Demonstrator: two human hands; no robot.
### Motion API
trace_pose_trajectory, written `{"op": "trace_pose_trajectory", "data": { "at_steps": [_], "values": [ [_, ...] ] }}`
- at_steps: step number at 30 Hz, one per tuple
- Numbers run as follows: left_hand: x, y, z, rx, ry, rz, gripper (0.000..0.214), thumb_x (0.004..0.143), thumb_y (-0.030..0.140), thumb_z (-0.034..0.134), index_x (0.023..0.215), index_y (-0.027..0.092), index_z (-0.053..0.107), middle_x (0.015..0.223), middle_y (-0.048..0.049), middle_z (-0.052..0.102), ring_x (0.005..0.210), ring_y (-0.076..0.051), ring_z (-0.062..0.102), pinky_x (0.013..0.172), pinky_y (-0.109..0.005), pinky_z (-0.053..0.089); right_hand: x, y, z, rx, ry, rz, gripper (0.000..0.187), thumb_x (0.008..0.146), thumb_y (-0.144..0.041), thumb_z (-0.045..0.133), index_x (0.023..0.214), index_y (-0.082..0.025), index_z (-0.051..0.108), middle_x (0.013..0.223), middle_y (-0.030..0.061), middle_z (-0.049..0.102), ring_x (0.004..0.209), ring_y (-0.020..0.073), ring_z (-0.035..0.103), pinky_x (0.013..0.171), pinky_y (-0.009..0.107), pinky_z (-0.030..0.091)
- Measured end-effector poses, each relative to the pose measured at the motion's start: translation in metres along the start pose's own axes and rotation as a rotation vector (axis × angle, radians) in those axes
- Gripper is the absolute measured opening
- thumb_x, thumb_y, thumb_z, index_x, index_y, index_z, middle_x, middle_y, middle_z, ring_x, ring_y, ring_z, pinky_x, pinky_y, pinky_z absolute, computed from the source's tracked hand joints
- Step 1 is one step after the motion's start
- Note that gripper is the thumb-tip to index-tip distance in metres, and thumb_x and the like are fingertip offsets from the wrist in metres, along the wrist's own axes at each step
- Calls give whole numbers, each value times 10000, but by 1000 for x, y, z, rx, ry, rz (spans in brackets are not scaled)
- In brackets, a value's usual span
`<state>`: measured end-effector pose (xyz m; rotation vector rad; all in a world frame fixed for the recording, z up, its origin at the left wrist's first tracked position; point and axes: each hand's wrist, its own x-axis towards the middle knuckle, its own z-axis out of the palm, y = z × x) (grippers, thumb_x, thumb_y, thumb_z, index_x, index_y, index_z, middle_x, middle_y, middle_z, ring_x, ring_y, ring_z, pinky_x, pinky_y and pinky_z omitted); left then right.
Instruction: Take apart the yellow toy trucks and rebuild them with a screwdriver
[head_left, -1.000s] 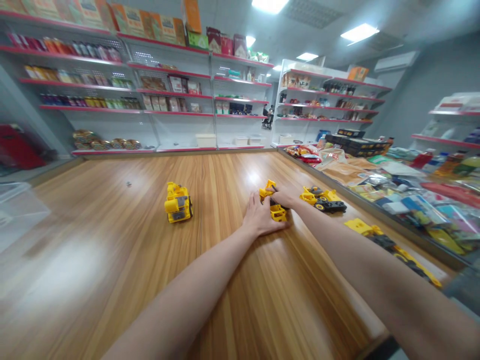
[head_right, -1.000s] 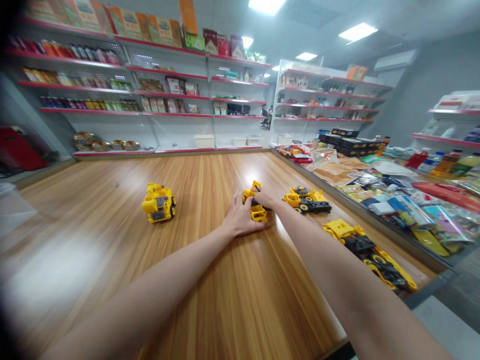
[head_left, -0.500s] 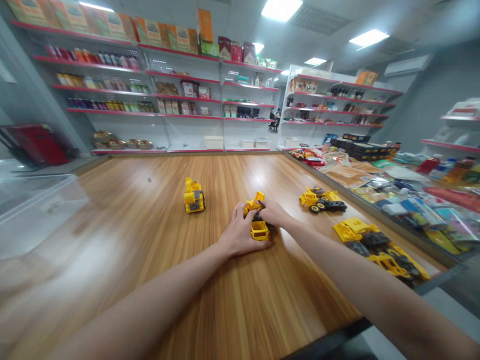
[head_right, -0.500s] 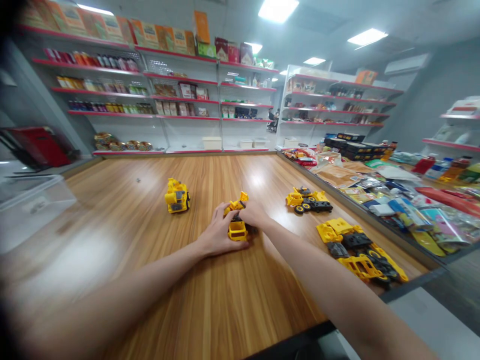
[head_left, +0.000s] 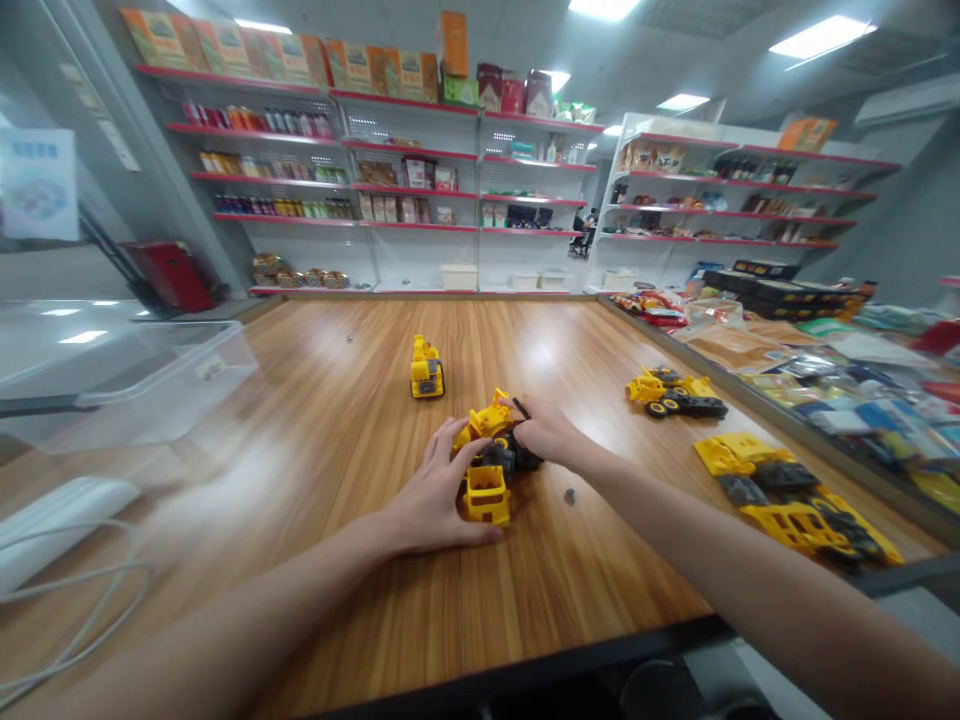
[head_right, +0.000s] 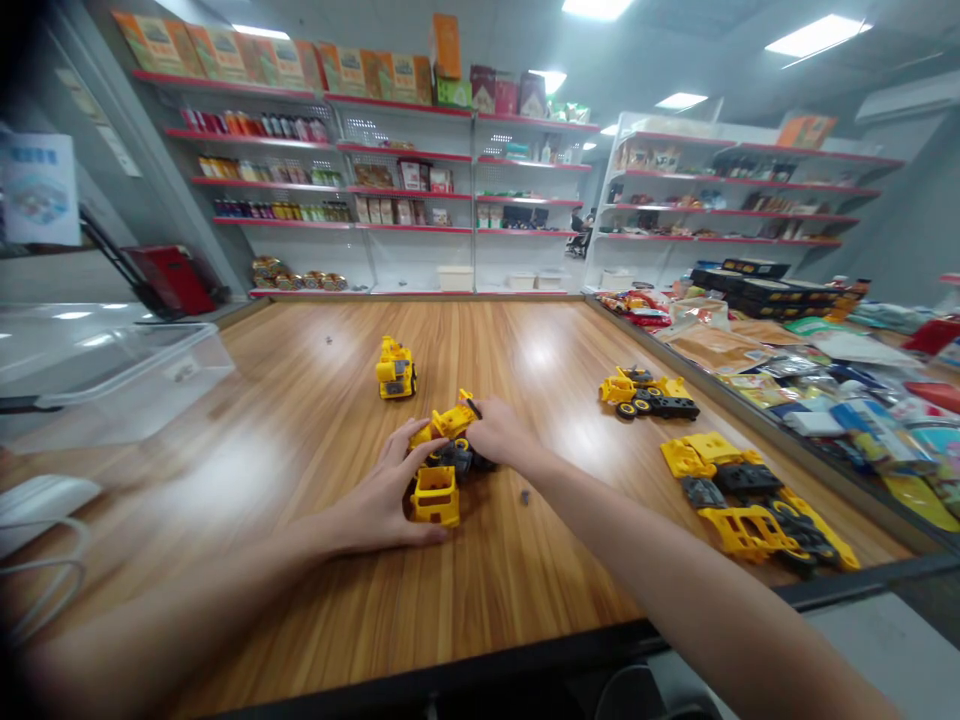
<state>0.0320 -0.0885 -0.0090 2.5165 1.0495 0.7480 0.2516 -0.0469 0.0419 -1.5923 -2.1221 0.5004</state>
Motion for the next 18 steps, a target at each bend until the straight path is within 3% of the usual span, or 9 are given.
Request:
{"op": "trace_pose_trajectory", "data": {
  "at_steps": [2, 5, 8, 11, 15, 18],
  "values": [
    [-4, -1, -15, 11, -67, 38, 1149, 562, 657, 796, 1518, 331, 247, 1609, -130, 102, 1490, -431, 56, 1163, -641, 244, -9, 9, -17, -1, 11, -9, 454, 758, -95, 503, 1172, -194, 660, 1030, 49, 739, 897, 194, 666, 731, 241, 477],
    [-5, -2, -44, 82, -145, 106, 1153, 605, 635, 788, 1539, 345, 178, 1609, -137, 155, 1484, -436, 105, 1145, -663, 259, -25, 26, -37, -35, 7, 8, 421, 804, -96, 448, 1168, -183, 640, 874, 35, 735, 738, 156, 653, 660, 237, 453],
    [-3, -2, -69, 181, -106, 145, 912, 737, 568, 726, 1505, 344, 288, 1574, -131, 266, 1460, -401, 219, 1139, -624, 307, -38, 40, -47, -97, -2, 12, 284, 907, -223, 415, 1026, -187, 670, 796, 42, 704, 707, 162, 620, 623, 251, 403],
    [0, -2, -79, 209, -28, 161, 679, 855, 457, 643, 1453, 271, 381, 1444, -144, 435, 1374, -330, 382, 1112, -527, 385, -46, 50, -52, -146, -87, 16, 260, 866, -410, 557, 812, -183, 672, 721, 50, 676, 671, 180, 593, 575, 262, 347],
    [2, 7, -80, 232, -8, 118, 255, 918, 384, 562, 1078, 195, 620, 1050, -95, 621, 982, -230, 609, 858, -379, 511, -52, 60, -50, -131, -320, 21, 309, 656, -471, 773, 720, -189, 665, 626, 13, 670, 577, 167, 589, 512, 247, 332],
    [-10, 26, -80, 226, -110, 36, 236, 939, 381, 525, 840, 189, 618, 804, -32, 623, 728, -162, 587, 673, -293, 457, -54, 64, -43, -96, -431, 14, 258, 660, -407, 770, 722, -180, 664, 662, 8, 697, 584, 155, 616, 506, 232, 369]
  ]
}}
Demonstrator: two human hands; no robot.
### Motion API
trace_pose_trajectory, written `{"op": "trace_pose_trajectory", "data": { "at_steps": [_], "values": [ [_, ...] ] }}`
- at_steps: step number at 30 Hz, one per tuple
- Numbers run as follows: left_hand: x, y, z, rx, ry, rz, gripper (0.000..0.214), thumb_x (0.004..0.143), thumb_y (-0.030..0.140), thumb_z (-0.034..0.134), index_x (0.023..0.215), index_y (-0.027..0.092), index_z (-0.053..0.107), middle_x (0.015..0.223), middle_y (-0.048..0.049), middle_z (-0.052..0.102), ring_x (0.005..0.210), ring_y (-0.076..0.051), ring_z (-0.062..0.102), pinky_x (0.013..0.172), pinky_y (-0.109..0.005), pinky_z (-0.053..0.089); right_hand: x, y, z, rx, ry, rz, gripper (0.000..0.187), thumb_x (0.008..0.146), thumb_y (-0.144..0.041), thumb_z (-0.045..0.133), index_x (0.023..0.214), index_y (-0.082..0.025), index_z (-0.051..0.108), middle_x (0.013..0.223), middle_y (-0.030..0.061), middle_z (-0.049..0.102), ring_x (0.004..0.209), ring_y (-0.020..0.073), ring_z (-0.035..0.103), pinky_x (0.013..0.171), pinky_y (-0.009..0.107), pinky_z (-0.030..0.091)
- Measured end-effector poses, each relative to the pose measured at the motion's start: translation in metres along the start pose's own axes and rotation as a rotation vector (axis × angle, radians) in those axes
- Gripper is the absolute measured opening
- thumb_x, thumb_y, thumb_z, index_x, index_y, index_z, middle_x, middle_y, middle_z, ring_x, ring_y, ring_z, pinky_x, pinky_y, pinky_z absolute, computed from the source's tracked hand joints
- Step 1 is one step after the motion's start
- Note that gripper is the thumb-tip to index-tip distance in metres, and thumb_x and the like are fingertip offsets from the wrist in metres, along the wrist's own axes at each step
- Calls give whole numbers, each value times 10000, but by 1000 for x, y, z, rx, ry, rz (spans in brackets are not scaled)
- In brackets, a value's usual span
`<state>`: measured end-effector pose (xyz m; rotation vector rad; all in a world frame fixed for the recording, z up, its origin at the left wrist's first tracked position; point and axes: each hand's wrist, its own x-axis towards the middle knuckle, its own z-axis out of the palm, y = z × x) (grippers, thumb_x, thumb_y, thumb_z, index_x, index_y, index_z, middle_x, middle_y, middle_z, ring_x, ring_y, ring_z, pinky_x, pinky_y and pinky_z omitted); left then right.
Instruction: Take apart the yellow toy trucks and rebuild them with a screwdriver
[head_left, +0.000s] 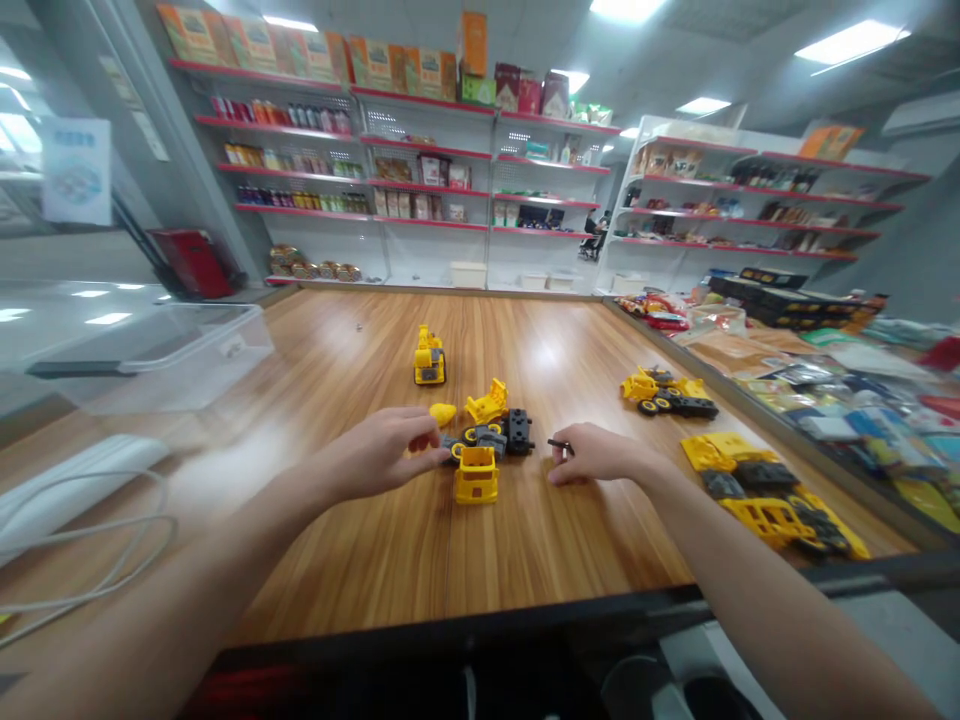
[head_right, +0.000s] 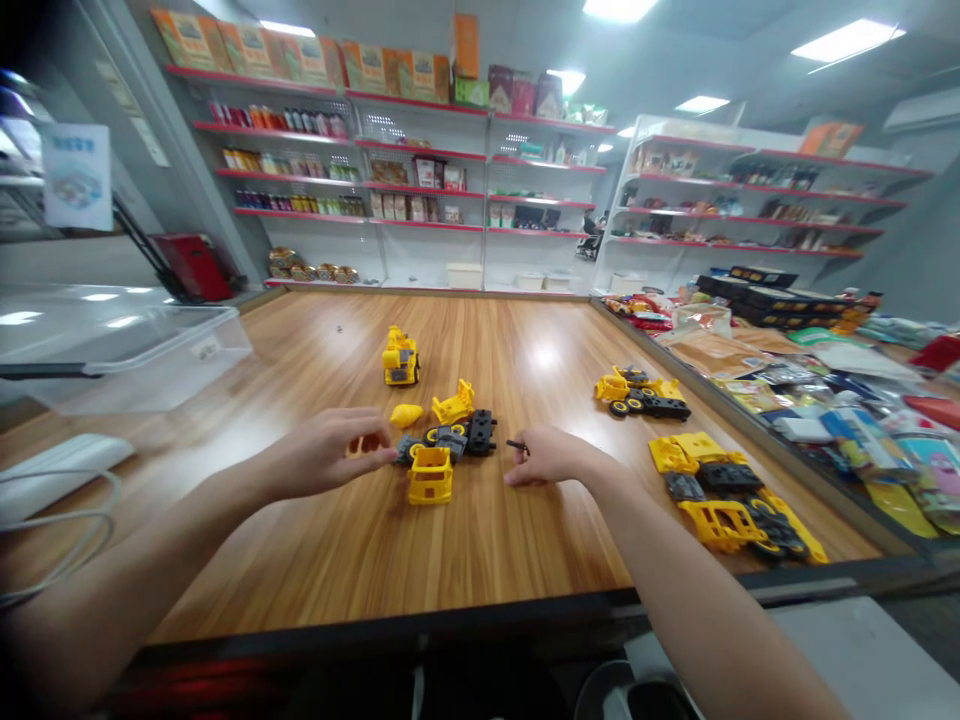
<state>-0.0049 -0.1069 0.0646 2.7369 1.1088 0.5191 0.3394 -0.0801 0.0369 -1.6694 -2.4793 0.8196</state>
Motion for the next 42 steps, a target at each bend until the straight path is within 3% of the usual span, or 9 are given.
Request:
{"op": "trace_pose_trajectory", "data": {
  "at_steps": [5, 8, 12, 16, 24, 35, 42],
  "values": [
    [-49, 48, 11, -28, -171, -100, 325, 947, 433, 500, 752, 198, 613, 692, -5, 626, 624, -142, 562, 590, -267, 373, 7, -3, 7, 26, -47, -33, 116, 767, -275, 675, 765, -159, 672, 673, 1, 696, 582, 128, 630, 516, 210, 432],
    [-74, 72, 31, -4, -144, -155, 377, 978, 417, 439, 717, 202, 607, 686, -13, 645, 642, -153, 592, 586, -271, 357, 11, -6, 8, -11, -10, -50, 138, 825, -277, 680, 824, -139, 669, 716, 4, 681, 628, 123, 629, 573, 222, 482],
    [-87, 89, 54, 129, -33, -76, 398, 982, 371, 441, 667, 210, 622, 639, -11, 662, 596, -156, 608, 571, -285, 343, 17, -7, 12, -77, 84, -56, 256, 940, -360, 597, 1045, -129, 635, 988, 41, 666, 829, 159, 653, 733, 327, 563],
    [-100, 90, 62, 203, 82, -85, 408, 1000, 363, 402, 688, 206, 614, 647, -17, 645, 617, -159, 607, 586, -297, 343, 20, -6, 15, -117, 247, -59, 304, 947, -357, 589, 1165, -146, 602, 1155, 72, 630, 981, 208, 641, 834, 395, 560],
    [-140, 80, 75, 369, 325, -144, 364, 993, 318, 412, 681, 196, 554, 660, -23, 549, 659, -162, 539, 616, -305, 344, 28, -7, 18, -165, 530, -64, 310, 953, -350, 578, 1201, -163, 586, 1207, 84, 611, 1028, 213, 628, 875, 418, 549],
    [-158, 87, 71, 432, 444, -72, 316, 966, 296, 467, 682, 197, 563, 695, -25, 554, 698, -163, 538, 646, -295, 386, -5, -18, 39, -239, 609, -31, 313, 954, -346, 579, 1212, -168, 580, 1221, 88, 604, 1035, 212, 626, 877, 419, 549],
    [-159, 81, 75, 446, 550, -84, 363, 940, 220, 469, 582, 192, 522, 600, -8, 503, 604, -139, 503, 617, -291, 385, 4, -29, 54, -277, 597, -85, 305, 956, -345, 576, 1205, -171, 583, 1212, 87, 608, 1023, 207, 629, 869, 411, 552]
  ]
}}
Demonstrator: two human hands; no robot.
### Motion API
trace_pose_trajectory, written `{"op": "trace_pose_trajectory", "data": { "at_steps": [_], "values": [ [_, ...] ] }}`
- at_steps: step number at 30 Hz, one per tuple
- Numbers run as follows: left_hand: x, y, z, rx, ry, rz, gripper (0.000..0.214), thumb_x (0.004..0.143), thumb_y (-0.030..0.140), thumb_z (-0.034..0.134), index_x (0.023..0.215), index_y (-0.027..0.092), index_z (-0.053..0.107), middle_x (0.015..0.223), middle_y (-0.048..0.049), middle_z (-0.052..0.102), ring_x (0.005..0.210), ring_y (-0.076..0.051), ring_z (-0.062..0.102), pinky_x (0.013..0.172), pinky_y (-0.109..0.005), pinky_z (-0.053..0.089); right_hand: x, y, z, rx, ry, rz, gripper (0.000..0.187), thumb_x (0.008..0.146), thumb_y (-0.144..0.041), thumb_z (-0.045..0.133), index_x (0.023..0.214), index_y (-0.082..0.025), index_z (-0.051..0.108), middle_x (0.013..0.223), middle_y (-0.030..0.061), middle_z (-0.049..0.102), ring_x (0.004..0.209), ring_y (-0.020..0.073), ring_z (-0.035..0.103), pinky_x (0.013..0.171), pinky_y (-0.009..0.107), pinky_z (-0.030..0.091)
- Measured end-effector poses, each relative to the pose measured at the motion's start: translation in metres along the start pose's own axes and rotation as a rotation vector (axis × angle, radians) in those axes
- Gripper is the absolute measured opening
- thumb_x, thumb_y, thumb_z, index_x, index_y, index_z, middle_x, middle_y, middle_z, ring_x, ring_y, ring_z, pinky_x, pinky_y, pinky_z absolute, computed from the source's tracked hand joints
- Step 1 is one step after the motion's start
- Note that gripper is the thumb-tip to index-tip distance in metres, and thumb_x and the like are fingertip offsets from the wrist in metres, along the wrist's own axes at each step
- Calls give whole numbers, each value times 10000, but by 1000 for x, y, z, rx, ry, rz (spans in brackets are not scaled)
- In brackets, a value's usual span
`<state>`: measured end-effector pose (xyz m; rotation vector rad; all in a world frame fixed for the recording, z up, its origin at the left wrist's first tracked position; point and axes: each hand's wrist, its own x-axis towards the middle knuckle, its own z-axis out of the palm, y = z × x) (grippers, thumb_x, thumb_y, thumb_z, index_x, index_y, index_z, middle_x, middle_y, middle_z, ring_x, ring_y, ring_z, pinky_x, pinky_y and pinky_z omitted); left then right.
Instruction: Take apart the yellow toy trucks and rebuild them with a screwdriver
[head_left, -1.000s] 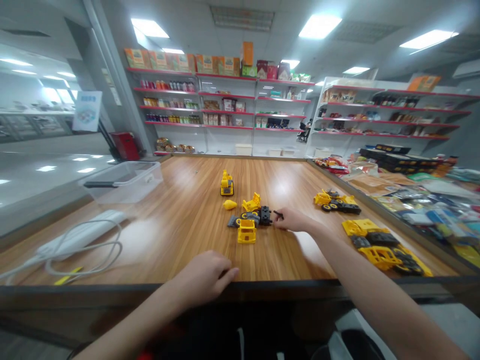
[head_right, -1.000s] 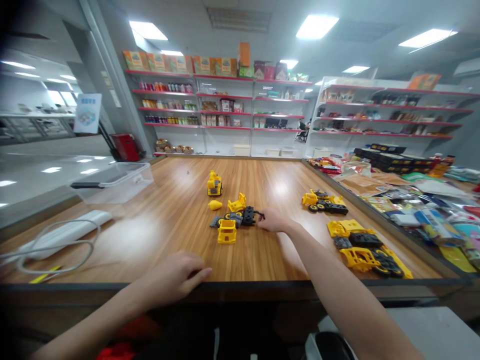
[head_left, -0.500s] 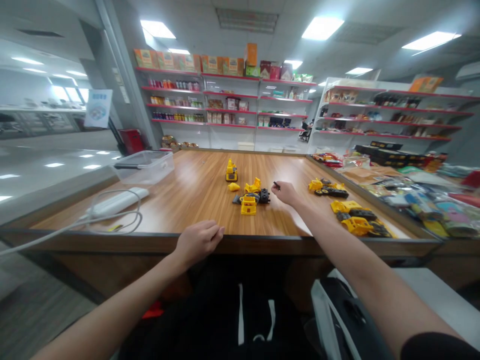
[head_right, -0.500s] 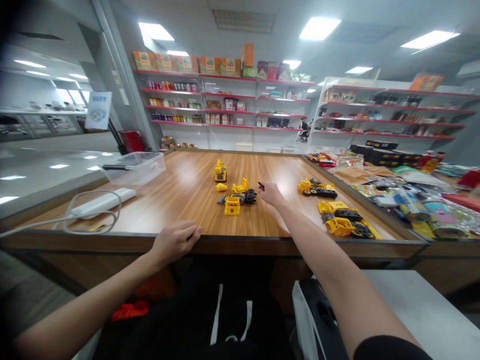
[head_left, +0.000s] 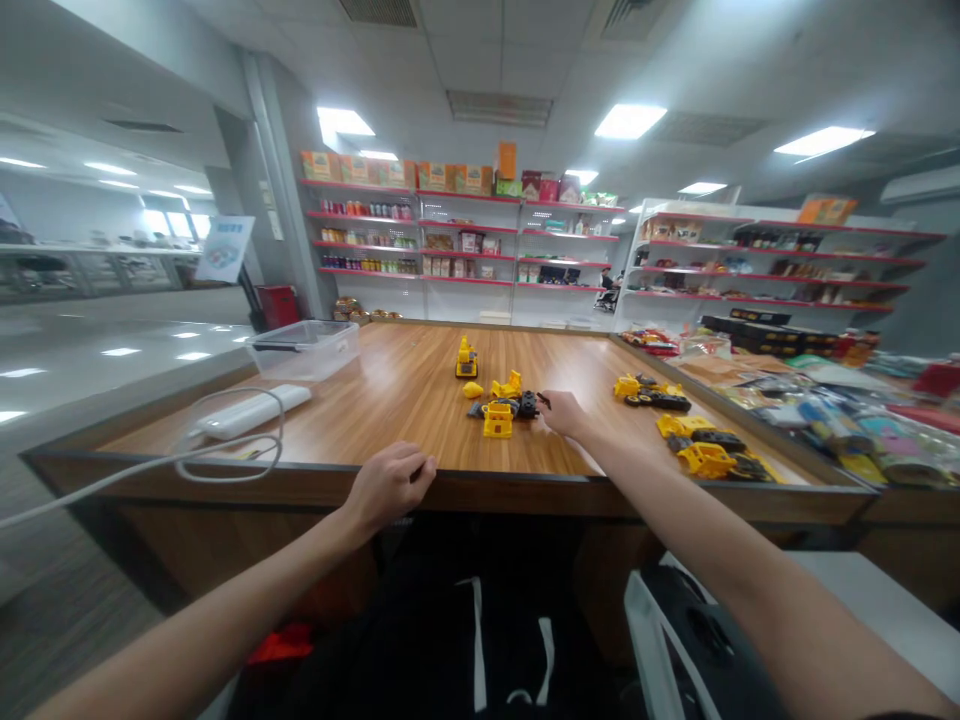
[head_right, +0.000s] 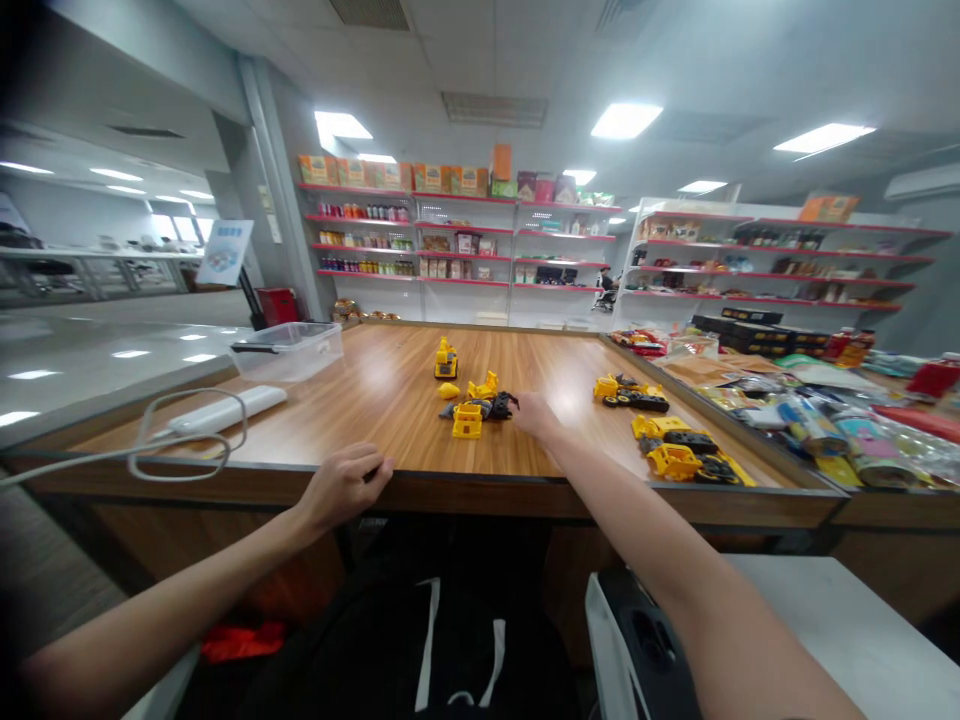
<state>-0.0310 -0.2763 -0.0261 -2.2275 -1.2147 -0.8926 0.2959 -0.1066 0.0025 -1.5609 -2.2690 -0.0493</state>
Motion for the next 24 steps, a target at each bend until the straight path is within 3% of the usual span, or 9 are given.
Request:
{"op": "trace_pose_trajectory", "data": {
  "at_steps": [24],
  "values": [
    [-3, -11, 14, 35, 58, 81, 347, 870, 173, 519, 531, 201, 451, 570, -3, 471, 551, -137, 453, 543, -306, 321, 12, 13, 12, 98, 85, -20, 305, 954, -350, 578, 1194, -160, 588, 1193, 84, 617, 1017, 209, 632, 871, 416, 550]
  ]
}}
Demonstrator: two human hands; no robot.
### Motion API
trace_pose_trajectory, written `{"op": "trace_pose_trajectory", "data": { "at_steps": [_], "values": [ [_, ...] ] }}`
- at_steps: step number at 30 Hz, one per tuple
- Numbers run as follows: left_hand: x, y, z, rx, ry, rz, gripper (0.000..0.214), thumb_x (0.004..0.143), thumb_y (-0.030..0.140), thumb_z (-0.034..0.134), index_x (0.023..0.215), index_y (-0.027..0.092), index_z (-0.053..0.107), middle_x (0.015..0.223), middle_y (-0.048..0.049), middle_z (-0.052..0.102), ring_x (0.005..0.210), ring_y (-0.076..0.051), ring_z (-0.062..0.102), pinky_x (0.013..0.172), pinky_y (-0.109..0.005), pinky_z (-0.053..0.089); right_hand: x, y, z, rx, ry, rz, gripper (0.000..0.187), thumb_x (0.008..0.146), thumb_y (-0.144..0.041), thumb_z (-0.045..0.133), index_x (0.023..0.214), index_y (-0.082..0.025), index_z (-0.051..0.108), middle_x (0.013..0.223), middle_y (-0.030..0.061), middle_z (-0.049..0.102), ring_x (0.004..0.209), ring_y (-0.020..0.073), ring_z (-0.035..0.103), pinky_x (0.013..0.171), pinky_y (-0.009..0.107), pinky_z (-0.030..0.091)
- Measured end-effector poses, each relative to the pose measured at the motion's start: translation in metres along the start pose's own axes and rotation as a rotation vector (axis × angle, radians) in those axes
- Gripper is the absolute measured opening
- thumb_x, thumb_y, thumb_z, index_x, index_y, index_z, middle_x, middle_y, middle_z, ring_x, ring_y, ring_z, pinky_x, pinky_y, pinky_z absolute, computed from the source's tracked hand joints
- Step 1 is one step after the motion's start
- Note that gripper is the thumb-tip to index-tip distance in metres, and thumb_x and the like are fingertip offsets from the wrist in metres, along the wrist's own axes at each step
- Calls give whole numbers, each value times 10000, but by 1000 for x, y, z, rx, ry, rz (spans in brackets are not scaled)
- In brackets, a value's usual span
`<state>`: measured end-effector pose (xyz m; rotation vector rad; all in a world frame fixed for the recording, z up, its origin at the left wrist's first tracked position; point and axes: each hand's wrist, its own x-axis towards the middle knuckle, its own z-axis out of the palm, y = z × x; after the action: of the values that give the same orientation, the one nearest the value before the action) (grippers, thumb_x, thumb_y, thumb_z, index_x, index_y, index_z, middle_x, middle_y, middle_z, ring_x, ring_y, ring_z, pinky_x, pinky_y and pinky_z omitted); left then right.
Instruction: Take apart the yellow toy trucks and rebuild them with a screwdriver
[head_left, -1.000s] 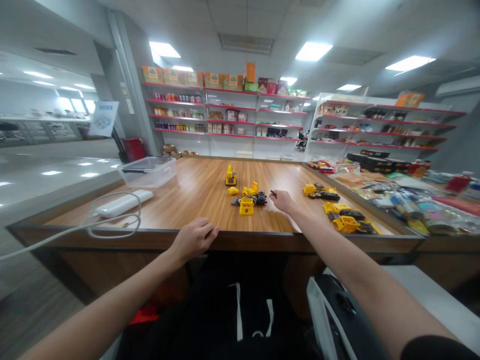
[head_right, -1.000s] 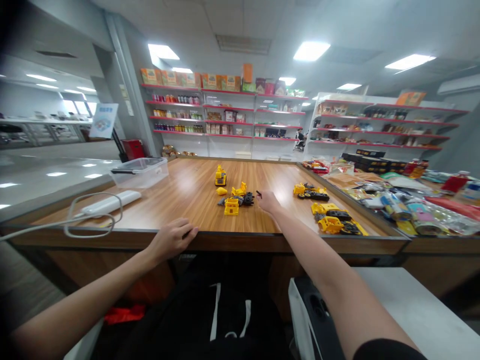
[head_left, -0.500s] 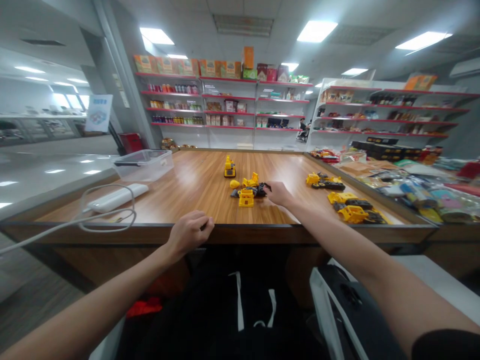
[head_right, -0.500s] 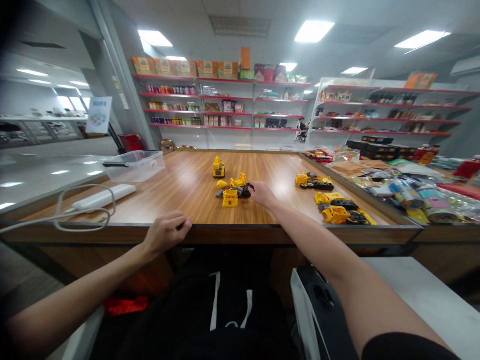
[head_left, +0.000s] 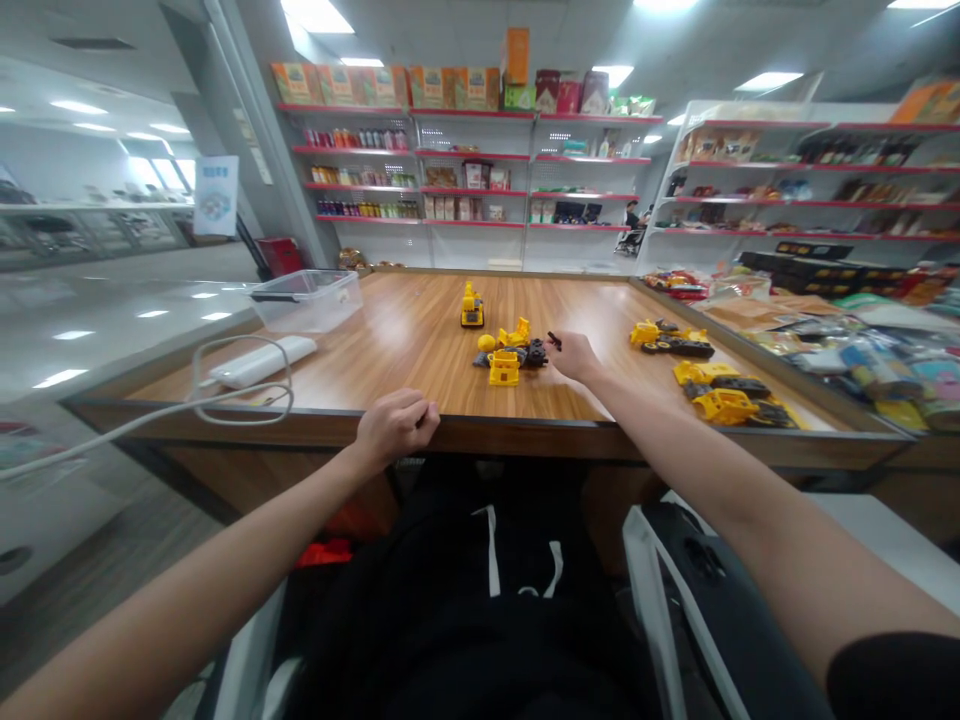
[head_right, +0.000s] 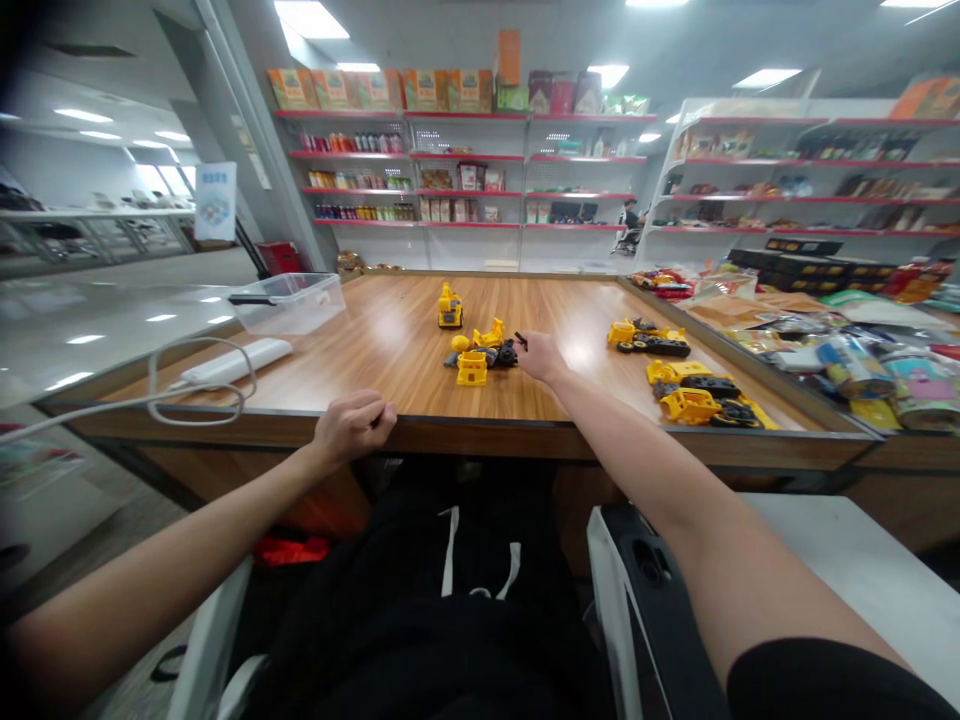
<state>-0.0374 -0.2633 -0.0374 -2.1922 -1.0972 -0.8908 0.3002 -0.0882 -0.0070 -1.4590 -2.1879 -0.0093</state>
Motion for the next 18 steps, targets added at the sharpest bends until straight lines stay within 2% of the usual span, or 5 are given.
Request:
{"op": "trace_pose_trajectory", "data": {
  "at_steps": [12, 18],
  "values": [
    [-5, -2, 5, 50, 28, 22, 325, 877, 171, 520, 556, 194, 474, 573, 0, 470, 560, -132, 462, 532, -299, 318, -8, 3, -7, 35, 10, 65, 309, 953, -350, 580, 1197, -161, 587, 1200, 85, 614, 1024, 212, 630, 874, 419, 549],
    [-10, -5, 11, 68, 36, 33, 297, 918, 278, 580, 654, 153, 523, 634, 35, 506, 581, -103, 483, 560, -241, 411, -13, -3, -14, 41, 11, 84, 310, 953, -349, 579, 1201, -163, 585, 1207, 86, 611, 1030, 213, 628, 878, 421, 548]
  ]
}}
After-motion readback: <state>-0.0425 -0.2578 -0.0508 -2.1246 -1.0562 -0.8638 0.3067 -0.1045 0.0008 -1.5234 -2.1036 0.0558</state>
